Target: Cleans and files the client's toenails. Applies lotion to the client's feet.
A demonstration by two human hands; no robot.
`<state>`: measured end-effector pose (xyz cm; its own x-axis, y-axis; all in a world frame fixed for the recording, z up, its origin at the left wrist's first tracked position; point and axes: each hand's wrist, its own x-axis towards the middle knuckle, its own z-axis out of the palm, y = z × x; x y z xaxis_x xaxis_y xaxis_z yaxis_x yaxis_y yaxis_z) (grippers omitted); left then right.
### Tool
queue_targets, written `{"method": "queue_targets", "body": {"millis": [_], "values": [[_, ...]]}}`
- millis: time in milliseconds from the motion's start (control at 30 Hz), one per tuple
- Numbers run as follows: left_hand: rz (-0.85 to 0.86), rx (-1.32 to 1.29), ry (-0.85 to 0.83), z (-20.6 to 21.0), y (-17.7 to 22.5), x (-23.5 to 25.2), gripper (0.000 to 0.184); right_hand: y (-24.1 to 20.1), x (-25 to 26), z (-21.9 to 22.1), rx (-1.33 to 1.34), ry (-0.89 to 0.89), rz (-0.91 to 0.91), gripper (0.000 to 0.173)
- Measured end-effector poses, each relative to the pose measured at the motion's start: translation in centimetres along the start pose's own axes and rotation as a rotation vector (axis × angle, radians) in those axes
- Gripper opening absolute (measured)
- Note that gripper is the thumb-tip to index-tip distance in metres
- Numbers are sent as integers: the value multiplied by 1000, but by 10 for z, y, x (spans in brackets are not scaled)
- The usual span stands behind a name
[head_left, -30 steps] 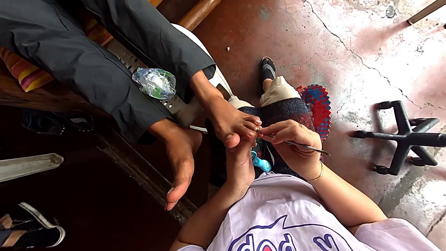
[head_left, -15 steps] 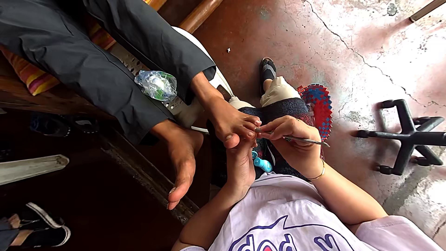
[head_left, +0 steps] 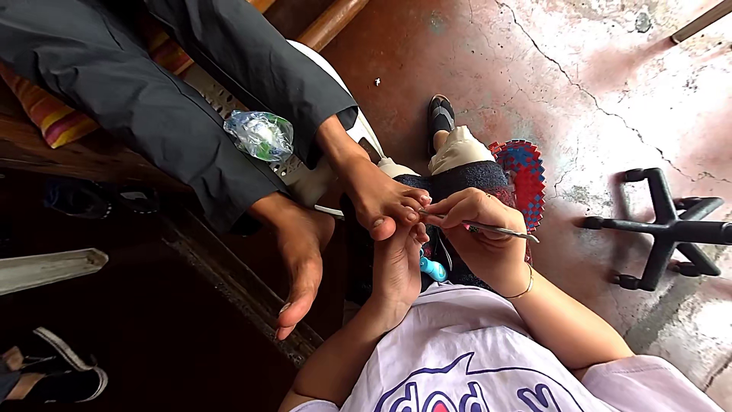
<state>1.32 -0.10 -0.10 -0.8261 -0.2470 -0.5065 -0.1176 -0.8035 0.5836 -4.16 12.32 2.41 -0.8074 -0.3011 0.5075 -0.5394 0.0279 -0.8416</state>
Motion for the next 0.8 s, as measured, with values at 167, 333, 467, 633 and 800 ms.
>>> {"method": "queue_targets", "body": {"millis": [167,333,467,633,800], "values": [[2,-10,1,-1,-1,2,11,1,0,4,-100,-1,-52,9],[24,-2,-6,-2,-1,3,11,-4,6,2,-62,-13,25,10],[-4,-3,23,0,0,2,13,-10,17,-12,-69,-139,148,8],[7,26,1,0,1,1,14,-15,38,-11,216,-13,240,17],[-40,41,38,1,2,1,20,2,54,33,542,11,423,14]]}}
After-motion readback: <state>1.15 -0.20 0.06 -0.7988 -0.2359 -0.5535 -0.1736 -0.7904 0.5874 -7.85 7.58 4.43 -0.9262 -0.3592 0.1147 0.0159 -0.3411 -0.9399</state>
